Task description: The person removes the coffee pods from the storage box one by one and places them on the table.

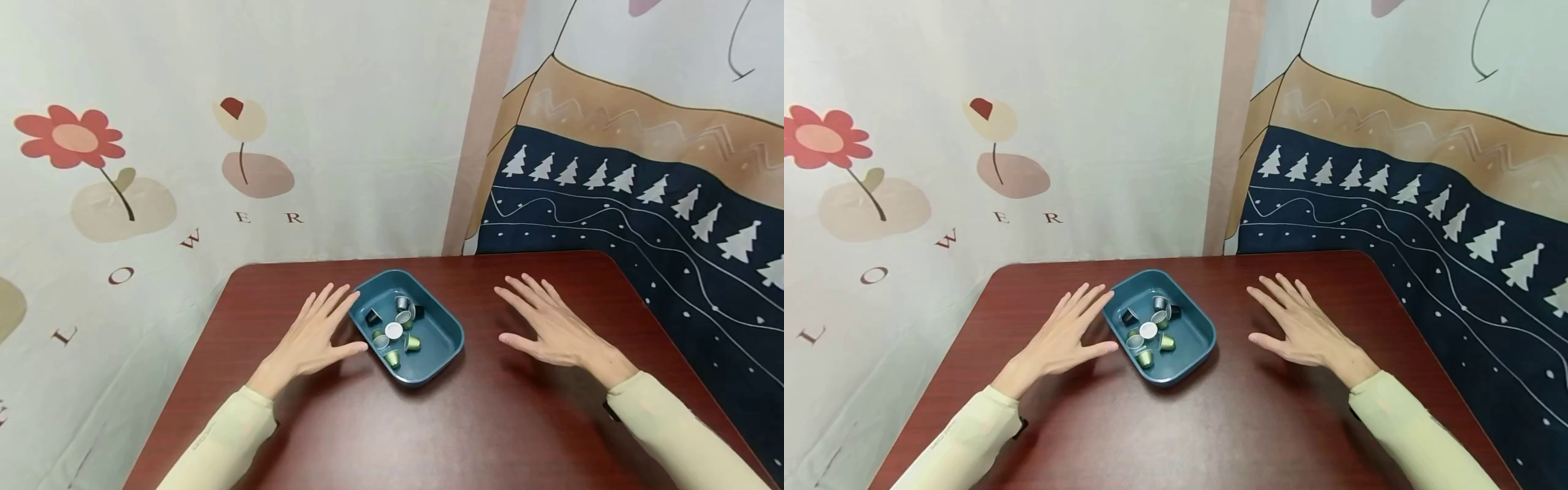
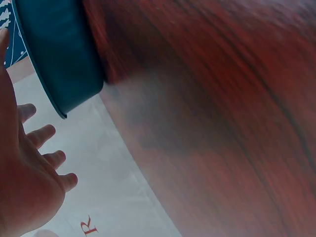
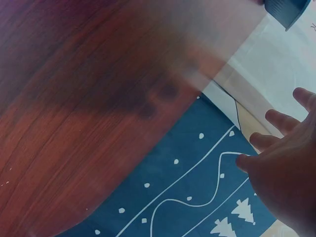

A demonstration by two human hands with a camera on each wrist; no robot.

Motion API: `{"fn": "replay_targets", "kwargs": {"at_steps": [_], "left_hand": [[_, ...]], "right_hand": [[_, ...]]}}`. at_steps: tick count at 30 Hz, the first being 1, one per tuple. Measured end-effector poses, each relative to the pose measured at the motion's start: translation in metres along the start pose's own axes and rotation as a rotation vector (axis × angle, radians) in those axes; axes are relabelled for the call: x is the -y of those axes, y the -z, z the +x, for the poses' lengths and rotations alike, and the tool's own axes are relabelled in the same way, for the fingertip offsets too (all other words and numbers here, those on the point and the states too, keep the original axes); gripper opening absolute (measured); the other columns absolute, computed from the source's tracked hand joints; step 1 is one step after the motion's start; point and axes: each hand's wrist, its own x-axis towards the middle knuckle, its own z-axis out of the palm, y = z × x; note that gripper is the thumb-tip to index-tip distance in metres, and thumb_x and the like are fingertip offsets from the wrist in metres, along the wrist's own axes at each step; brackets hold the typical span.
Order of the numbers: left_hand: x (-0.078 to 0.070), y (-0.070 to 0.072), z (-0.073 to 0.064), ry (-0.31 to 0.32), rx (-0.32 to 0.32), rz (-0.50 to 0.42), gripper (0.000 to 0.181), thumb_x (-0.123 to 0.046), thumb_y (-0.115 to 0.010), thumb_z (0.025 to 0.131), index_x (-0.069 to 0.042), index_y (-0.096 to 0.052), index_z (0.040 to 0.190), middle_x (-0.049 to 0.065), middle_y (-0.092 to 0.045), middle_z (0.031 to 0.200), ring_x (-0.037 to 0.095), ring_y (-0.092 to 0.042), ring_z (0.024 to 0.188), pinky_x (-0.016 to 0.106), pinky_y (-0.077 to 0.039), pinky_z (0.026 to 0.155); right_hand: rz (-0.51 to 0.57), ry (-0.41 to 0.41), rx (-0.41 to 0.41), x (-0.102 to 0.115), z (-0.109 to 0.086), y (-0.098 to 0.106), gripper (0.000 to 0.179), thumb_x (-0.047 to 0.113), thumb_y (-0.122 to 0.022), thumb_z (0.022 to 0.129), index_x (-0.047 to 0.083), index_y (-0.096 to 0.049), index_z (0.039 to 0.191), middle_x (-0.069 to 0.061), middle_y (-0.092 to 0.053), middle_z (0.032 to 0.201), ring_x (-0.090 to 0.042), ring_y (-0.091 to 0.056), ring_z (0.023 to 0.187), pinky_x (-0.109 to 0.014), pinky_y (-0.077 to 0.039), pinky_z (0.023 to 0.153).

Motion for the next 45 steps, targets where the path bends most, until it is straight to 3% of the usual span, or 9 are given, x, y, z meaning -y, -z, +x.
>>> {"fn": "replay_targets", "kwargs": {"at_steps": [20, 27, 45], "left_hand": [[-0.008, -0.006, 0.011, 0.036, 0.016, -0.046, 0.102, -0.07, -0.068, 0.103, -0.017, -0.03, 0.181, 0.011, -0.031, 0.188, 0.044, -0.022, 0.177, 0.072, -0.02, 0.141], [-0.008, -0.008, 0.012, 0.062, 0.031, -0.08, 0.105, -0.072, -0.069, 0.102, -0.017, -0.028, 0.181, 0.009, -0.028, 0.189, 0.043, -0.02, 0.178, 0.071, -0.017, 0.143], [-0.009, -0.014, 0.015, 0.05, 0.04, -0.088, 0.108, -0.072, -0.069, 0.101, -0.012, -0.028, 0.181, 0.009, -0.029, 0.189, 0.045, -0.023, 0.176, 0.072, -0.019, 0.142]], "right_hand": [[0.022, 0.074, -0.02, 0.021, 0.023, -0.001, 0.089, 0.056, -0.078, 0.103, 0.028, -0.038, 0.178, -0.012, -0.034, 0.186, -0.048, -0.023, 0.175, -0.078, -0.018, 0.138], [0.039, 0.095, -0.001, 0.034, 0.035, -0.002, 0.09, 0.057, -0.077, 0.103, 0.03, -0.036, 0.178, -0.008, -0.032, 0.187, -0.046, -0.023, 0.175, -0.077, -0.018, 0.14], [0.076, 0.158, 0.057, 0.068, 0.063, -0.005, 0.091, 0.063, -0.074, 0.102, 0.032, -0.035, 0.179, -0.006, -0.033, 0.187, -0.039, -0.022, 0.177, -0.072, -0.018, 0.142]]}}
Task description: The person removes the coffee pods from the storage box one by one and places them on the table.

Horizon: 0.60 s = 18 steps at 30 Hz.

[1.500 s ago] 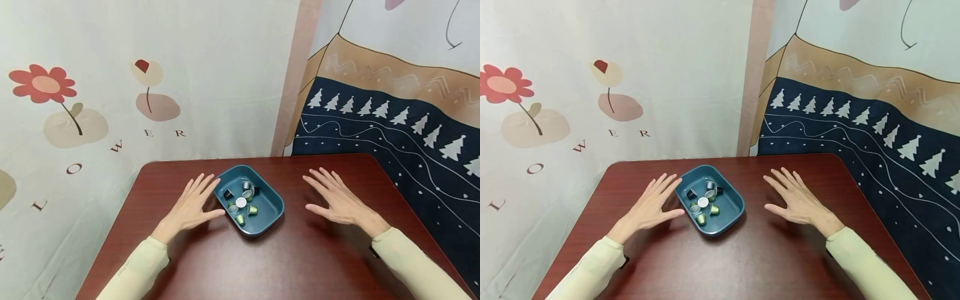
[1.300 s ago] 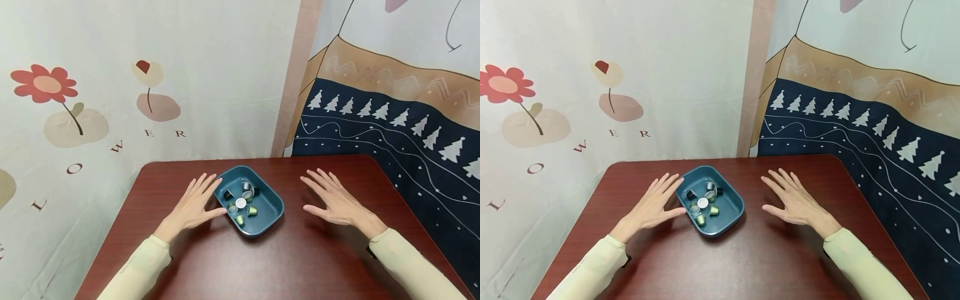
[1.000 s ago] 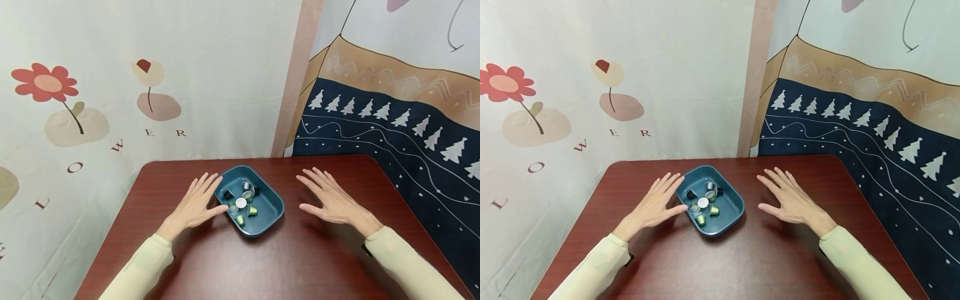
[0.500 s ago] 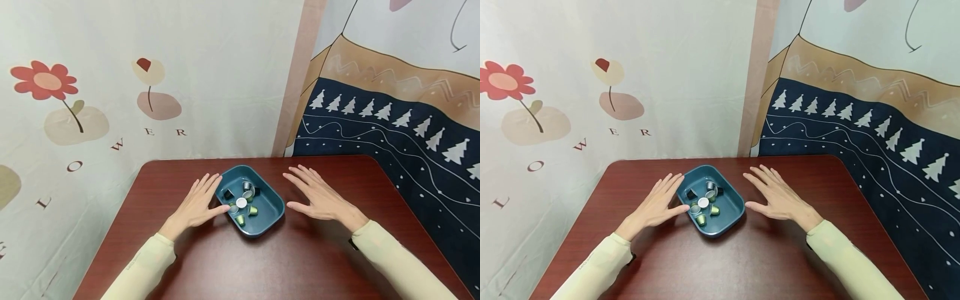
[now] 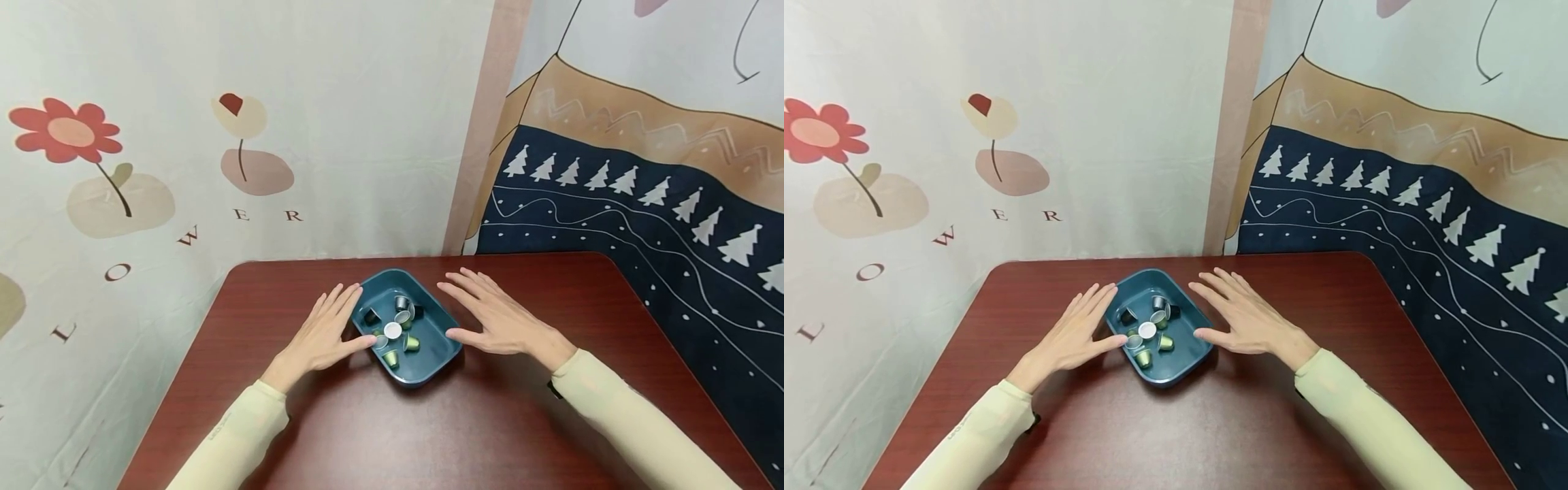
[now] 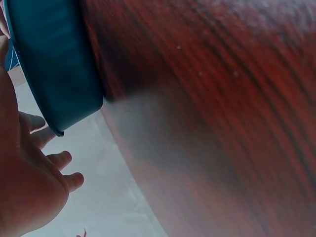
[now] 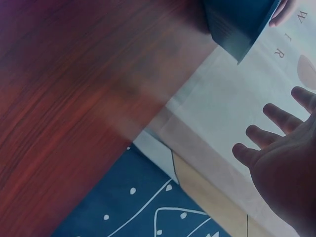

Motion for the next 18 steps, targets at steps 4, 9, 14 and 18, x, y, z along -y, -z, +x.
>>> {"fn": "replay_targets", "kwargs": {"at_steps": [4, 9, 14, 18], "left_hand": [[0.001, -0.001, 0.0, 0.013, 0.009, -0.001, 0.109, -0.074, -0.069, 0.101, -0.013, -0.027, 0.181, 0.008, -0.028, 0.189, 0.043, -0.021, 0.177, 0.071, -0.018, 0.143], [0.003, -0.001, 0.0, 0.016, 0.011, 0.013, 0.109, -0.075, -0.068, 0.101, -0.011, -0.029, 0.18, 0.011, -0.03, 0.188, 0.045, -0.023, 0.176, 0.072, -0.02, 0.142], [0.003, -0.001, -0.002, 0.021, 0.014, 0.014, 0.11, -0.074, -0.068, 0.1, -0.01, -0.028, 0.18, 0.012, -0.029, 0.189, 0.046, -0.023, 0.176, 0.071, -0.019, 0.142], [0.003, -0.001, -0.002, 0.025, 0.019, 0.012, 0.111, -0.075, -0.069, 0.1, -0.01, -0.028, 0.18, 0.01, -0.027, 0.19, 0.045, -0.023, 0.176, 0.071, -0.019, 0.142]], "right_hand": [[0.015, 0.016, 0.017, 0.005, 0.006, -0.002, 0.091, 0.064, -0.073, 0.102, 0.032, -0.035, 0.179, -0.005, -0.034, 0.187, -0.039, -0.023, 0.177, -0.07, -0.018, 0.143], [0.012, 0.059, 0.038, 0.009, 0.016, -0.006, 0.09, 0.065, -0.071, 0.103, 0.029, -0.038, 0.178, -0.006, -0.037, 0.186, -0.039, -0.026, 0.176, -0.069, -0.019, 0.143], [0.01, 0.103, 0.051, 0.013, 0.024, -0.009, 0.087, 0.065, -0.07, 0.104, 0.024, -0.043, 0.176, -0.008, -0.042, 0.183, -0.038, -0.032, 0.174, -0.064, -0.021, 0.145], [0.02, 0.119, 0.053, 0.016, 0.027, -0.009, 0.085, 0.063, -0.072, 0.104, 0.021, -0.046, 0.174, -0.01, -0.047, 0.18, -0.038, -0.036, 0.172, -0.066, -0.027, 0.142]]}}
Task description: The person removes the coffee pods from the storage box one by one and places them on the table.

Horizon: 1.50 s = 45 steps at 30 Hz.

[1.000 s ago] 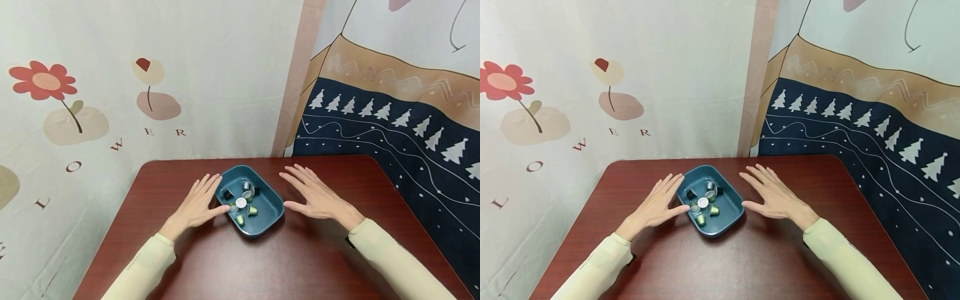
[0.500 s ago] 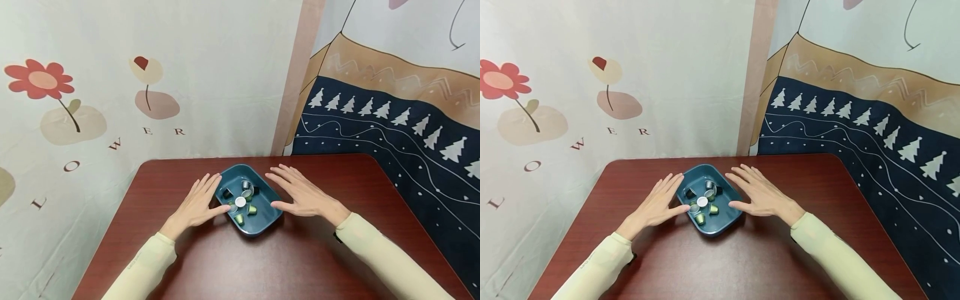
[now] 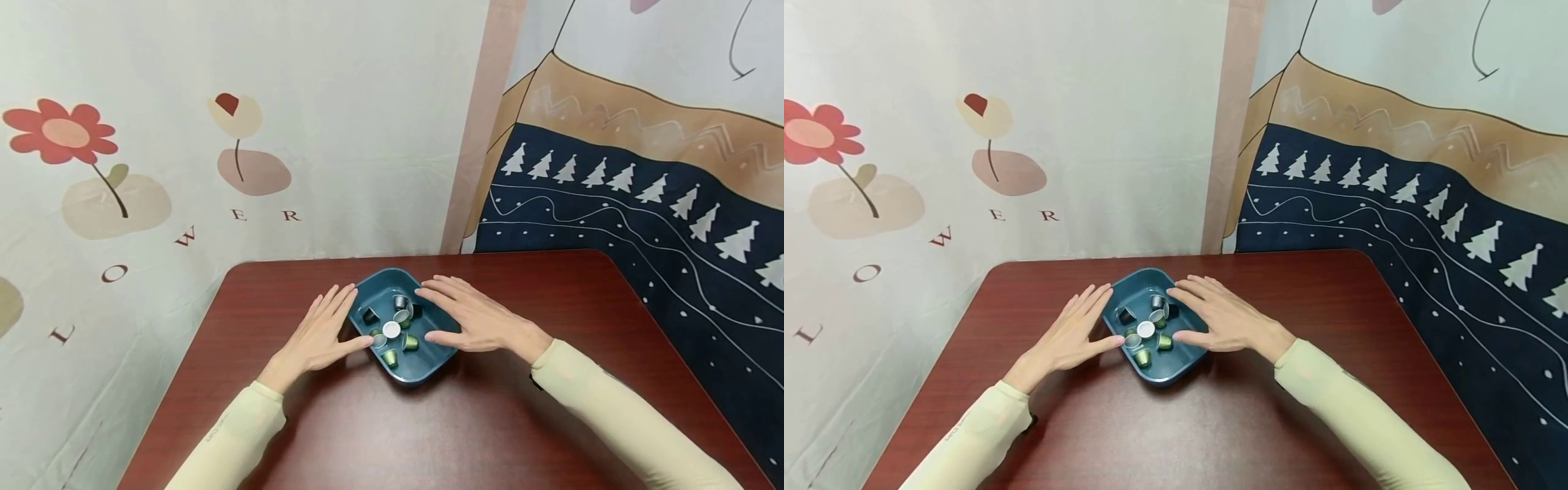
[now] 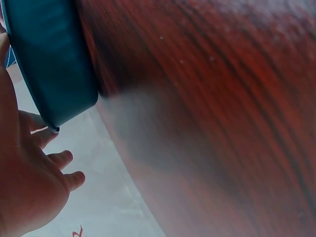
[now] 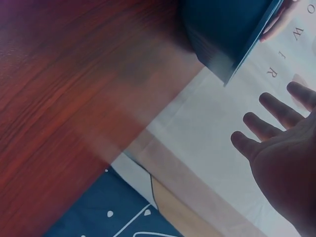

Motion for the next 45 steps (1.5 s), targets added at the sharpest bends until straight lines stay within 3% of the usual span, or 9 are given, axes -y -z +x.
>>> {"fn": "replay_targets", "kwargs": {"at_steps": [15, 32, 39, 45], "left_hand": [[0.0, 0.0, 0.0, 0.014, 0.013, -0.023, 0.112, -0.076, -0.068, 0.1, -0.008, -0.028, 0.18, 0.008, -0.025, 0.19, 0.045, -0.021, 0.177, 0.071, -0.018, 0.142], [0.003, -0.001, 0.0, 0.05, 0.016, -0.015, 0.117, -0.076, -0.069, 0.099, -0.003, -0.026, 0.179, 0.018, -0.029, 0.188, 0.048, -0.022, 0.176, 0.073, -0.02, 0.141], [0.002, 0.001, 0.0, 0.05, 0.016, -0.03, 0.117, -0.076, -0.071, 0.098, -0.004, -0.026, 0.18, 0.017, -0.029, 0.188, 0.047, -0.021, 0.176, 0.071, -0.018, 0.142], [0.001, 0.001, 0.0, 0.048, 0.023, -0.043, 0.117, -0.076, -0.071, 0.098, -0.005, -0.025, 0.18, 0.016, -0.027, 0.189, 0.045, -0.019, 0.177, 0.07, -0.017, 0.143]], "right_hand": [[-0.059, 0.079, 0.035, 0.009, 0.015, -0.005, 0.081, 0.059, -0.074, 0.104, 0.009, -0.057, 0.165, -0.01, -0.061, 0.165, -0.033, -0.053, 0.159, -0.057, -0.043, 0.136], [-0.043, 0.083, 0.169, 0.015, 0.028, -0.01, 0.068, 0.057, -0.073, 0.105, 0.013, -0.067, 0.157, -0.008, -0.069, 0.157, -0.026, -0.065, 0.146, -0.049, -0.056, 0.125], [-0.069, 0.069, 0.23, 0.018, 0.034, -0.012, 0.064, 0.053, -0.075, 0.105, 0.012, -0.069, 0.154, -0.009, -0.07, 0.156, -0.026, -0.066, 0.143, -0.048, -0.058, 0.123], [-0.072, 0.106, 0.264, 0.02, 0.041, -0.017, 0.058, 0.044, -0.079, 0.105, 0.009, -0.071, 0.15, -0.007, -0.077, 0.145, -0.02, -0.072, 0.129, -0.041, -0.062, 0.114]]}}
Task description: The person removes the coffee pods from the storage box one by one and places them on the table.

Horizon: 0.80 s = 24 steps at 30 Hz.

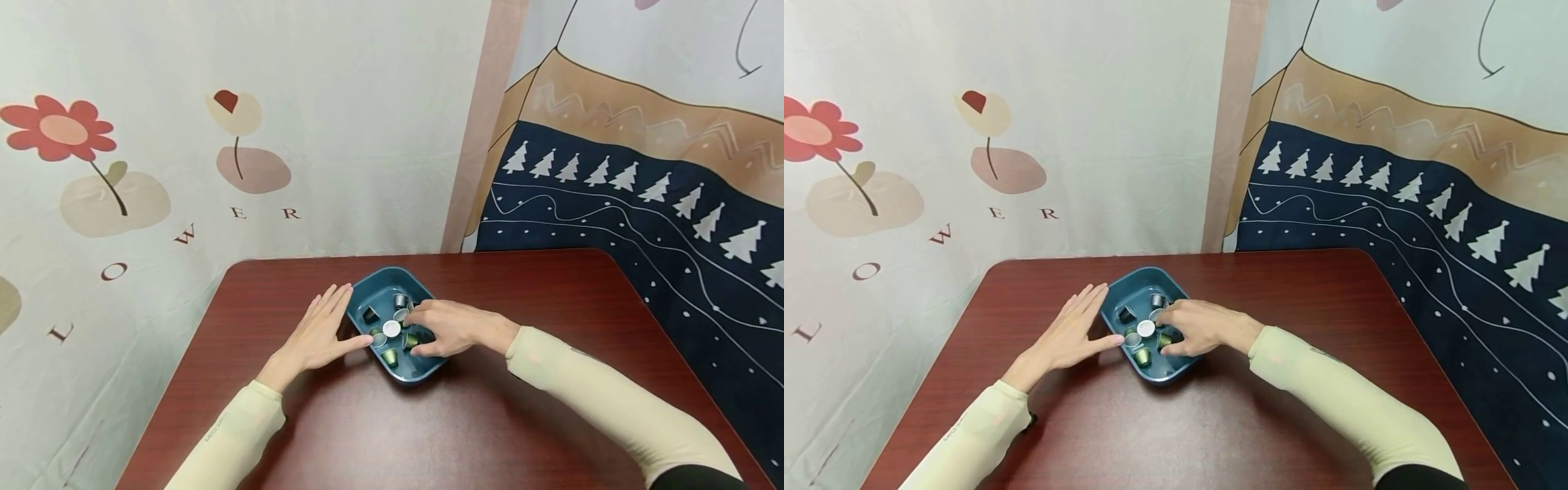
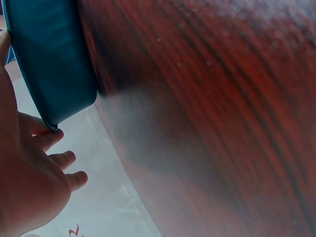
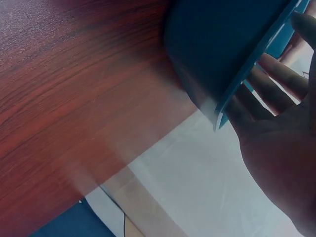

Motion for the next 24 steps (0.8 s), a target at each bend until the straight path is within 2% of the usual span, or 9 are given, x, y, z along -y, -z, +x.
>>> {"fn": "replay_targets", "kwargs": {"at_steps": [6, 11, 16, 24], "left_hand": [[0.0, 0.0, 0.001, -0.004, -0.006, 0.005, 0.117, -0.076, -0.07, 0.098, -0.006, -0.025, 0.18, 0.015, -0.028, 0.188, 0.046, -0.021, 0.177, 0.072, -0.019, 0.142], [0.0, -0.001, 0.001, -0.007, -0.006, 0.009, 0.117, -0.077, -0.07, 0.099, -0.005, -0.025, 0.18, 0.015, -0.028, 0.188, 0.046, -0.022, 0.176, 0.072, -0.019, 0.142], [0.0, -0.001, 0.001, -0.007, -0.004, 0.008, 0.117, -0.076, -0.07, 0.099, -0.006, -0.025, 0.18, 0.016, -0.028, 0.188, 0.046, -0.022, 0.176, 0.072, -0.019, 0.142], [0.002, -0.003, 0.002, -0.004, -0.012, 0.013, 0.117, -0.077, -0.069, 0.099, -0.005, -0.026, 0.18, 0.016, -0.028, 0.188, 0.047, -0.023, 0.175, 0.073, -0.021, 0.141]], "right_hand": [[-0.001, 0.009, 0.037, -0.001, 0.007, -0.005, 0.052, 0.04, -0.081, 0.105, 0.008, -0.074, 0.145, -0.006, -0.079, 0.14, -0.018, -0.073, 0.126, -0.039, -0.063, 0.112], [-0.012, 0.002, 0.058, -0.002, 0.011, -0.009, 0.044, 0.038, -0.083, 0.104, 0.009, -0.077, 0.136, -0.004, -0.08, 0.129, -0.016, -0.073, 0.113, -0.037, -0.064, 0.103], [-0.022, 0.003, 0.072, -0.003, 0.014, -0.011, 0.038, 0.038, -0.083, 0.104, 0.011, -0.078, 0.13, -0.003, -0.081, 0.123, -0.013, -0.071, 0.106, -0.035, -0.064, 0.099], [-0.037, 0.011, 0.098, -0.001, 0.021, -0.011, 0.037, 0.039, -0.083, 0.104, 0.011, -0.081, 0.128, -0.002, -0.081, 0.118, -0.01, -0.064, 0.096, -0.029, -0.06, 0.089]]}}
